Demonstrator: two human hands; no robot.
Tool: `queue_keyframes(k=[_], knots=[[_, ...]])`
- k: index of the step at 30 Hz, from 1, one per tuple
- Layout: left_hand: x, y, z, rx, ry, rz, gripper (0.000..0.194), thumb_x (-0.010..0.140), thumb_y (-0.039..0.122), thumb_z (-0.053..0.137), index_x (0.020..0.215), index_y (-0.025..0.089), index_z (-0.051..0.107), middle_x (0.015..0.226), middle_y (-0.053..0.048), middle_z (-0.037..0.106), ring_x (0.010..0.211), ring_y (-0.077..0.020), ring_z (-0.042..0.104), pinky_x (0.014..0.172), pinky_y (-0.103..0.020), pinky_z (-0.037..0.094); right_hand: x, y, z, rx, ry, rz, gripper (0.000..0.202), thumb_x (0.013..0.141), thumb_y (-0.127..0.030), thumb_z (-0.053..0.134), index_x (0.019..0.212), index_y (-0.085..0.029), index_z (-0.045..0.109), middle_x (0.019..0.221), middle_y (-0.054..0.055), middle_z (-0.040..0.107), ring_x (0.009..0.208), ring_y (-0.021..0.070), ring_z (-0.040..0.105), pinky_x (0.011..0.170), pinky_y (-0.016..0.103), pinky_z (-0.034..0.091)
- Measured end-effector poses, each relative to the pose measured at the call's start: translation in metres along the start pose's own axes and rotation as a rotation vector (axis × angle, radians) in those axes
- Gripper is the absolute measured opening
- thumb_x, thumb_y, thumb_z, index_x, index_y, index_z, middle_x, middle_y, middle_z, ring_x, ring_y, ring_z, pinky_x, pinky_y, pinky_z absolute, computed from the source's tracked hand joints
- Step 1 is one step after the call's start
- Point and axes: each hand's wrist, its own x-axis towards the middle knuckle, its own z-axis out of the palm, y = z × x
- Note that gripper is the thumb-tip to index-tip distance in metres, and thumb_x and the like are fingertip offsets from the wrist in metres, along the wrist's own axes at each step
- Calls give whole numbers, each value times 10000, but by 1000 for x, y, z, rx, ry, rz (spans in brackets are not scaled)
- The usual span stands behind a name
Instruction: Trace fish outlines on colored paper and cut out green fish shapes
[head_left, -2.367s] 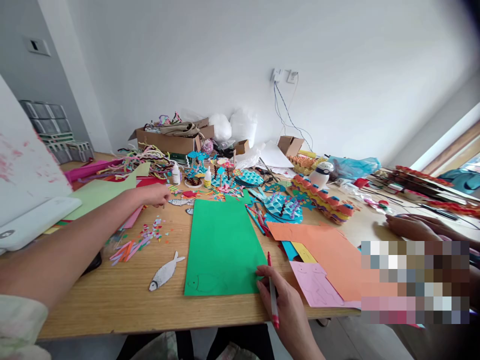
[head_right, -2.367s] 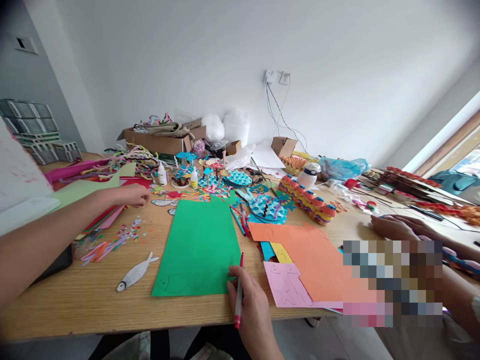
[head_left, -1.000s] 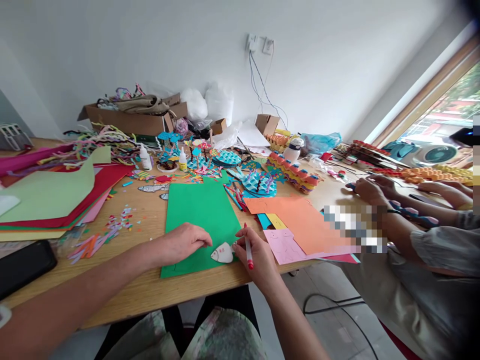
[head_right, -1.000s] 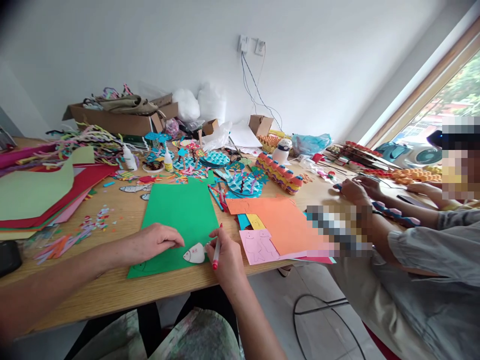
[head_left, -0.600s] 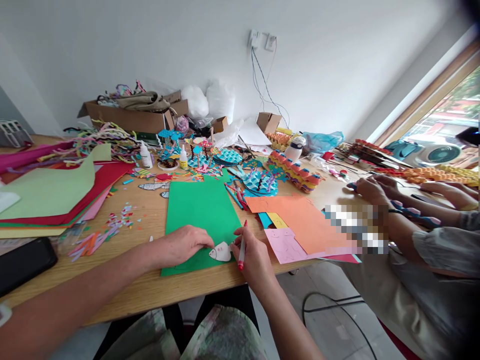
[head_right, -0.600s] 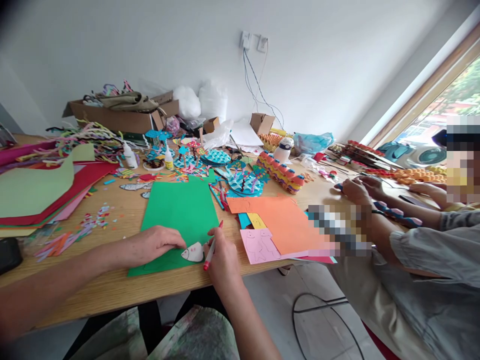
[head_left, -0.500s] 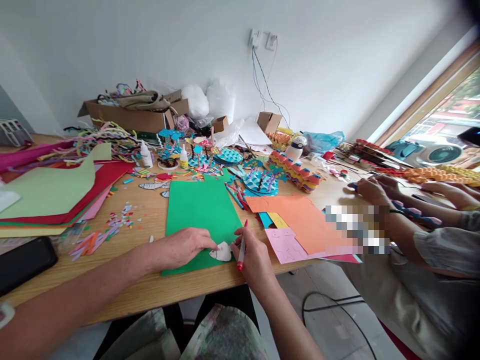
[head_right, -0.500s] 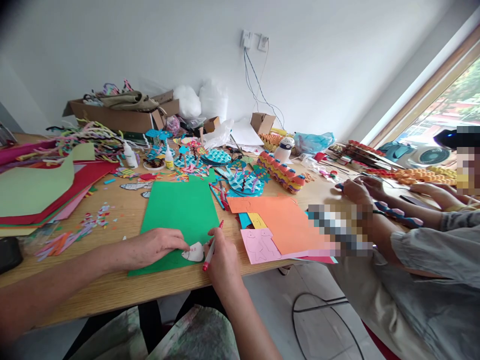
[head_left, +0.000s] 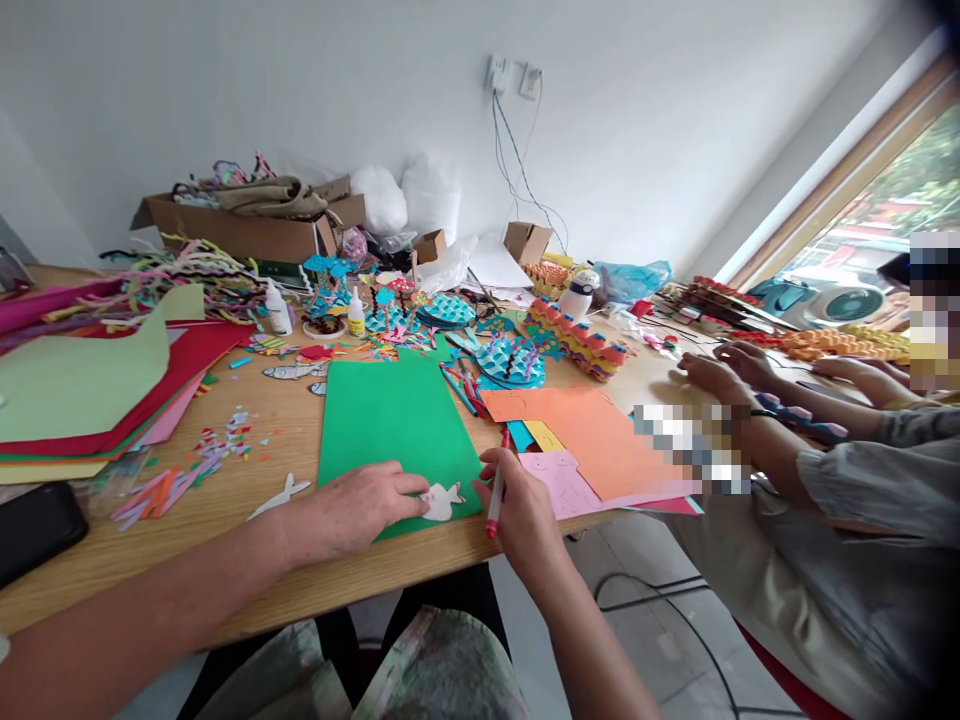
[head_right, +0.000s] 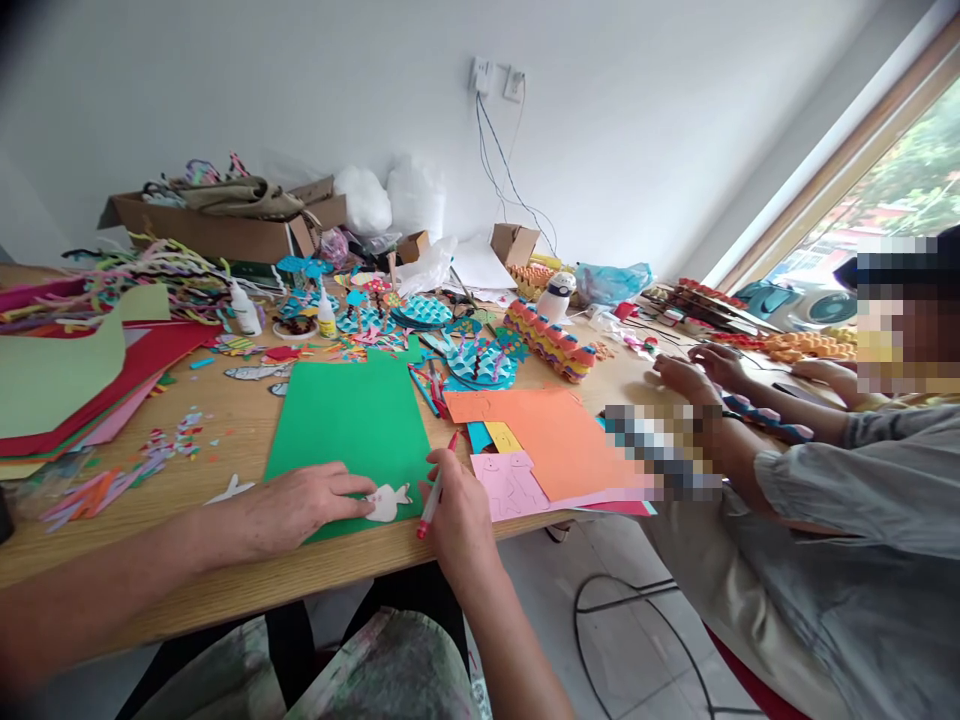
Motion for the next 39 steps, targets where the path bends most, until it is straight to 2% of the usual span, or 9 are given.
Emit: queue_keyframes(k=[4, 7, 13, 19, 26, 33, 39], knots=[[-1, -6, 8, -12, 24, 25, 357, 844, 62, 388, 1116, 244, 531, 1226, 9, 535, 874, -184, 491, 745, -274, 367, -9, 4, -14, 64, 42, 5, 152, 749, -161, 513, 894, -204, 531, 769, 24, 627, 661, 155, 600, 585, 243, 437], [-2, -9, 13, -28, 57, 53, 403, 836, 45, 377, 1165, 242, 503, 1236, 4, 536, 869, -186, 493, 736, -279, 374, -17, 5, -16, 76, 55, 22, 152, 753, -155, 520, 895, -208, 531, 774, 22, 636, 683, 157, 605, 600, 244, 444], [-4, -8, 13, -51, 59, 72, 422, 835, 50, 400, 1211, 231, 464, 1224, 6, 547, 875, -182, 480, 762, -271, 388, -23, 7, -9, 0, -6, -24, 172, 743, -120, 545, 896, -197, 540, 816, 36, 652, 715, 161, 616, 622, 240, 446], [-5, -5, 12, -43, 86, 58, 397, 853, 74, 394, 1201, 243, 482, 1135, -24, 588, 873, -173, 492, 763, -260, 398, -17, -2, 0, -46, -108, -101, 203, 743, -91, 564, 909, -207, 551, 867, 39, 650, 777, 170, 607, 653, 238, 432], [-6, -4, 9, -36, 33, 37, 431, 836, 45, 400, 1226, 220, 456, 1184, -9, 560, 906, -181, 471, 795, -266, 397, -5, -2, 8, -24, -214, -155, 225, 748, -72, 564, 935, -198, 559, 882, 48, 652, 761, 165, 603, 642, 225, 420], [-5, -6, 8, -144, 57, 36, 398, 826, 43, 424, 1168, 227, 508, 1137, -14, 590, 891, -170, 488, 787, -266, 403, 0, 1, 11, 9, -228, -208, 193, 753, -68, 544, 896, -195, 571, 846, 40, 648, 756, 164, 597, 667, 230, 421], [-3, -15, 7, -293, 75, 39, 300, 912, 140, 333, 1062, 225, 578, 1138, -2, 607, 939, -165, 515, 823, -269, 396, 2, 1, 13, 74, -231, -215, 201, 765, -60, 509, 895, -199, 574, 815, 31, 645, 725, 152, 598, 639, 220, 429]])
